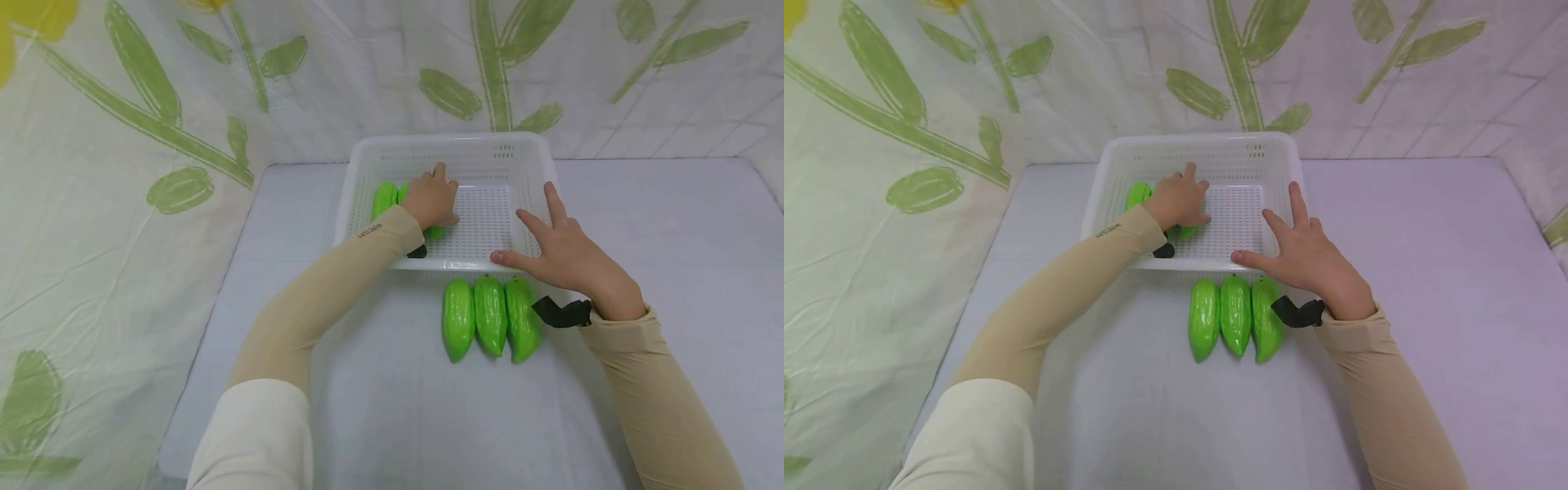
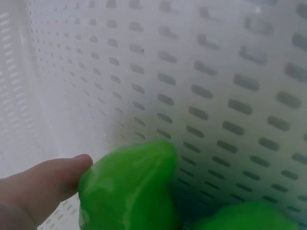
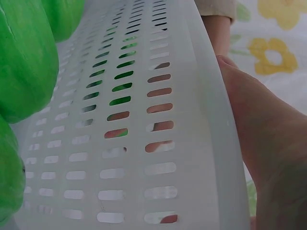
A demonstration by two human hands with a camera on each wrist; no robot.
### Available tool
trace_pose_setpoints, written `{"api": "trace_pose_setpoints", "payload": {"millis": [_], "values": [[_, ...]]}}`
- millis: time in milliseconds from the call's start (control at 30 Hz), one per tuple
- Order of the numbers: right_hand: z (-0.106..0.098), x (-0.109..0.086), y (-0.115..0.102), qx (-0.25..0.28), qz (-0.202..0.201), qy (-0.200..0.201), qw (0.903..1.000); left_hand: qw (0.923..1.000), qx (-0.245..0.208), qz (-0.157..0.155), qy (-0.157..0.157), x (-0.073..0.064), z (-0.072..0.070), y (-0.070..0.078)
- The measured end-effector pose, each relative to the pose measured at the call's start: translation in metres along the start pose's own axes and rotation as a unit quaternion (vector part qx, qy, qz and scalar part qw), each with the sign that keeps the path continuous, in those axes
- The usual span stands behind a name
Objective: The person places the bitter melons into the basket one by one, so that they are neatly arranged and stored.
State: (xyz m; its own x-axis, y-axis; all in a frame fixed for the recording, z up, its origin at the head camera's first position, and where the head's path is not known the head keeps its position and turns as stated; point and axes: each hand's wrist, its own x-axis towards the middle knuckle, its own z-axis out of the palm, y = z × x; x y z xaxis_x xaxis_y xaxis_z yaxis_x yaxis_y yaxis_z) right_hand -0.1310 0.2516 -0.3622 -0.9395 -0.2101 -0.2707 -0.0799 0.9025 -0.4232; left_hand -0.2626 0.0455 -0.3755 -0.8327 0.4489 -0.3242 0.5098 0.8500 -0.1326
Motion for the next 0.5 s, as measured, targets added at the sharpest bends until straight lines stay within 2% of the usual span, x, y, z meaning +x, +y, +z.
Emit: {"api": "trace_pose_setpoints", "payload": {"millis": [500], "values": [[0.0003,0.0002,0.0002,0.001,0.002,0.001,1.0,1.0,0.0,-0.003,-0.001,0.0021,0.0009,0.0007]]}}
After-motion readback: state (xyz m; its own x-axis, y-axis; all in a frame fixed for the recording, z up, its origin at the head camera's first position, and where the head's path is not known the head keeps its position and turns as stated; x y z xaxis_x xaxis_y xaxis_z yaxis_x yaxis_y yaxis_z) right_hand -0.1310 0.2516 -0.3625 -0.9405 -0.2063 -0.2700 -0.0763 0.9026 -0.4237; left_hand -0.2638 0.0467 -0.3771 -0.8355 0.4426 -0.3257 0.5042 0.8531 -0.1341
